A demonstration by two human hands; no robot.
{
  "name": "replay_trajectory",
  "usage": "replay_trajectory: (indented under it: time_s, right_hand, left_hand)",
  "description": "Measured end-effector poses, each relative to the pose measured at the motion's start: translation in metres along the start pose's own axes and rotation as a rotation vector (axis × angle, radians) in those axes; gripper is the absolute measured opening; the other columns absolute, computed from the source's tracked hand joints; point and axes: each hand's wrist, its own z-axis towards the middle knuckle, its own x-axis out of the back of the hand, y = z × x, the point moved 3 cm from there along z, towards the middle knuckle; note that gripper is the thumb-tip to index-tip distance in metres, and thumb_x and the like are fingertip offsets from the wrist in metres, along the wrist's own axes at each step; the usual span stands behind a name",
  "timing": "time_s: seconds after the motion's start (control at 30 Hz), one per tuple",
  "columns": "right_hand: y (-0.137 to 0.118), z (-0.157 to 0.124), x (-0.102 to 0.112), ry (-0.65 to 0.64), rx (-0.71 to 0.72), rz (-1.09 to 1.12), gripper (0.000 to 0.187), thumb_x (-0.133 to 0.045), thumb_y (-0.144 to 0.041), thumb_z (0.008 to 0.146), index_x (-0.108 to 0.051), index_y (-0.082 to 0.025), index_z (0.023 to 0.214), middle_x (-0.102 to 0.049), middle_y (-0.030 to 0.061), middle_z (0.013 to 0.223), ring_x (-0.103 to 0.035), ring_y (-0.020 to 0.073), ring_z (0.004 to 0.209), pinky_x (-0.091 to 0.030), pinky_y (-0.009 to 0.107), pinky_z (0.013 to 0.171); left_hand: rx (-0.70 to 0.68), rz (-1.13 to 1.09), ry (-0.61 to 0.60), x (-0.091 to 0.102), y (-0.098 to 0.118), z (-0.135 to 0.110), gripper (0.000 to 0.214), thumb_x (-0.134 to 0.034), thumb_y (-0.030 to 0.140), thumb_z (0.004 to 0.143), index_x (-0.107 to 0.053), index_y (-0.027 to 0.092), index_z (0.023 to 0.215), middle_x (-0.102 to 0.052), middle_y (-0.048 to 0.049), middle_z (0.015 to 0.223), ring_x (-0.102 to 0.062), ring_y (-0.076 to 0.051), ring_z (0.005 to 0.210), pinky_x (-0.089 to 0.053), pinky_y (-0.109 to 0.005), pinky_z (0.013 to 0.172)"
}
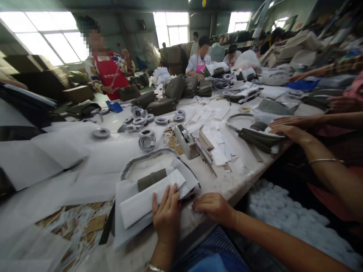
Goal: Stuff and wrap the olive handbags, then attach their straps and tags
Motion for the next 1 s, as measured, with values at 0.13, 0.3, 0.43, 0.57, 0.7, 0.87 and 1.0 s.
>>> replay_trajectory:
  time_s: [0.13,0.3,0.43,0.57,0.7,0.87,1.0]
  right_hand:
    - [-0.023,-0.009,0.003,-0.025,-0.076,0.043,0.027,-0.044,-0.014,0.099,-0.069,-0.02,0.106,-0.077,0.0044,0.096,-0.073,0.0156,0.094,-0.057,0.027,0.084]
    - [-0.044,-0.012,0.005,-0.031,-0.093,0.033,0.027,-0.044,-0.012,0.099,-0.069,-0.02,0.107,-0.077,0.0054,0.098,-0.073,0.0172,0.096,-0.057,0.028,0.083]
    - [-0.046,0.006,0.018,-0.025,-0.059,0.025,0.027,-0.045,-0.011,0.099,-0.07,-0.019,0.107,-0.077,0.0057,0.097,-0.073,0.0159,0.093,-0.057,0.027,0.084]
    - [-0.037,0.04,0.032,-0.019,-0.04,-0.025,0.023,-0.051,-0.014,0.098,-0.072,-0.022,0.101,-0.078,0.0032,0.094,-0.073,0.0149,0.087,-0.057,0.026,0.082]
    - [-0.015,0.071,0.033,-0.036,-0.097,-0.076,0.016,-0.06,-0.021,0.095,-0.076,-0.025,0.095,-0.078,0.0009,0.09,-0.073,0.0174,0.084,-0.056,0.028,0.082]
    - [0.02,0.097,0.021,-0.102,-0.269,-0.124,0.012,-0.069,-0.017,0.086,-0.078,-0.026,0.084,-0.077,0.0001,0.084,-0.072,0.0189,0.082,-0.052,0.03,0.084]
    - [0.035,0.107,0.01,-0.141,-0.359,-0.097,0.01,-0.075,-0.018,0.082,-0.076,-0.025,0.074,-0.076,0.0011,0.088,-0.068,0.0204,0.093,-0.051,0.031,0.088]
  left_hand:
    - [0.057,-0.04,0.014,0.002,0.004,0.002,0.018,-0.046,0.026,0.101,-0.064,0.023,0.099,-0.069,-0.0011,0.128,-0.063,-0.022,0.12,-0.01,-0.045,0.125]
    - [0.072,-0.044,-0.007,0.002,0.005,0.001,0.014,-0.05,0.023,0.1,-0.064,0.023,0.1,-0.068,0.0005,0.129,-0.061,-0.021,0.123,-0.008,-0.045,0.125]
    - [0.071,-0.043,-0.013,0.0,0.005,0.0,0.014,-0.051,0.022,0.099,-0.065,0.023,0.099,-0.068,-0.0004,0.129,-0.06,-0.021,0.124,-0.007,-0.047,0.125]
    - [0.077,-0.032,0.003,0.002,0.006,0.0,0.013,-0.054,0.02,0.097,-0.066,0.024,0.1,-0.069,-0.0025,0.127,-0.063,-0.02,0.119,-0.012,-0.049,0.125]
    - [0.095,-0.027,-0.039,0.004,0.006,0.0,0.013,-0.058,0.02,0.095,-0.067,0.025,0.103,-0.072,-0.0032,0.118,-0.065,-0.021,0.113,-0.02,-0.053,0.122]
    - [0.109,-0.04,-0.022,0.002,0.005,-0.001,0.013,-0.057,0.017,0.095,-0.067,0.024,0.096,-0.073,-0.0025,0.112,-0.065,-0.02,0.11,-0.025,-0.054,0.12]
    - [0.125,-0.052,-0.005,0.0,0.004,-0.001,0.011,-0.058,0.018,0.095,-0.067,0.023,0.098,-0.073,-0.0027,0.111,-0.067,-0.019,0.106,-0.026,-0.053,0.121]
